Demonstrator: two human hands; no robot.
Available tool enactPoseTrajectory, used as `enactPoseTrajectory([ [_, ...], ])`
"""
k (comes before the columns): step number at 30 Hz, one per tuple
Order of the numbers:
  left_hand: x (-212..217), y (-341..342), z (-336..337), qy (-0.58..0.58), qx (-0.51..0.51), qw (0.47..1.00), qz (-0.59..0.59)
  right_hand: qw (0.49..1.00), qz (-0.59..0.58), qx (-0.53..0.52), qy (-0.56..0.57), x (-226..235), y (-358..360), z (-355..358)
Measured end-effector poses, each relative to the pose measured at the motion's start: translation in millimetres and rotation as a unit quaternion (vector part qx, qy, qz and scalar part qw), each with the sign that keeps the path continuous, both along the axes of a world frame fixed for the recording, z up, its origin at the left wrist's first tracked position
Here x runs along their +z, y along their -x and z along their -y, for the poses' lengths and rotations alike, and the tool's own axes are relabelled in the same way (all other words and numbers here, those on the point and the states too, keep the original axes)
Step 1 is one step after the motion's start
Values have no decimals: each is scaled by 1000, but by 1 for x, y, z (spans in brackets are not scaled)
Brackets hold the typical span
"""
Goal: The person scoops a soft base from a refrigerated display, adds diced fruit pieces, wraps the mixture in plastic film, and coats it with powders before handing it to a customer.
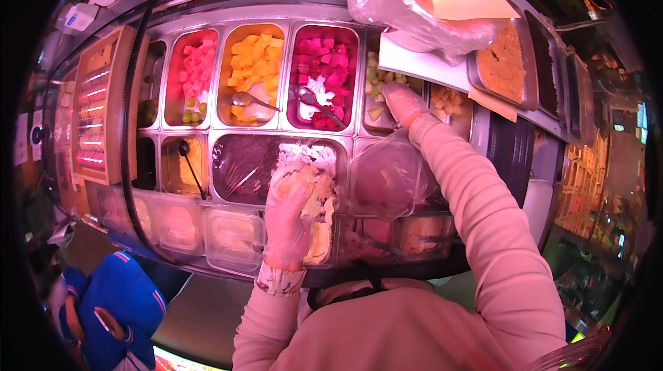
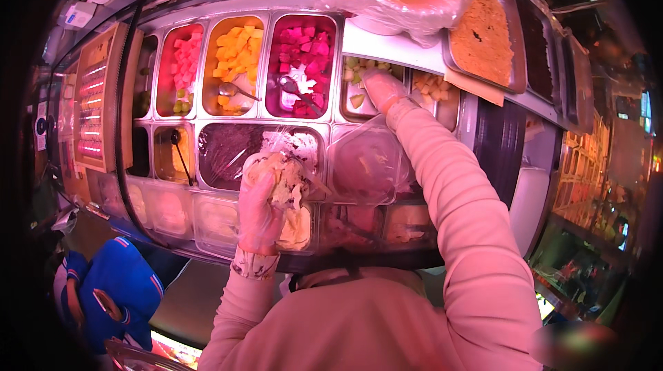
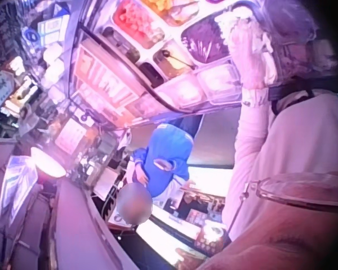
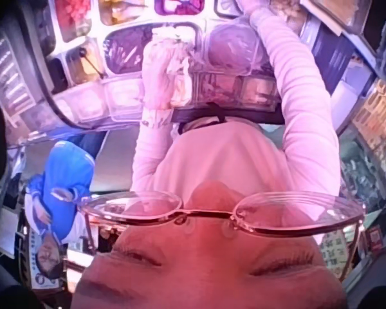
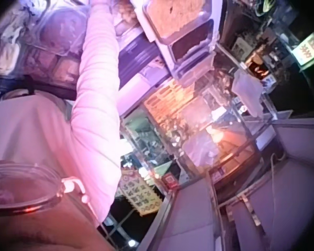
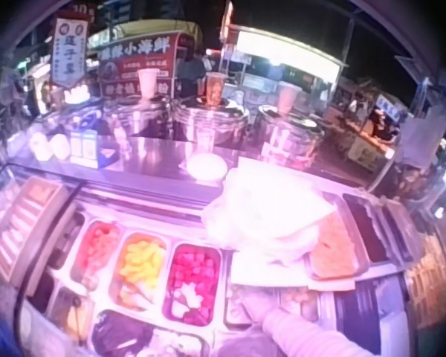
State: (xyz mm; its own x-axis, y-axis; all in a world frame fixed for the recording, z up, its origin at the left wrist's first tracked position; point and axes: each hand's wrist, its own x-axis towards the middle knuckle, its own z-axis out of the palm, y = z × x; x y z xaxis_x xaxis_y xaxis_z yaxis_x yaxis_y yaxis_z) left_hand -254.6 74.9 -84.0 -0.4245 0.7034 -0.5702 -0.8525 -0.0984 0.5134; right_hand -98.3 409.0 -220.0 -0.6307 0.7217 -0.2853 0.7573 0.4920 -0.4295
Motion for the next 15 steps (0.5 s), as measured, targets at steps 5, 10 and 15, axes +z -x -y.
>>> enactPoseTrajectory([
  [5,-10,5,-9,-33,11,997,66,980,104,138,-100,11,6,1],
  [10,-18,1,-10,-14,-22,1000,14,981,150,117,-28,39,17,3],
  [15,-6,4,-6,-4,-6,996,94,989,109,98,33,46,13,-7],
])
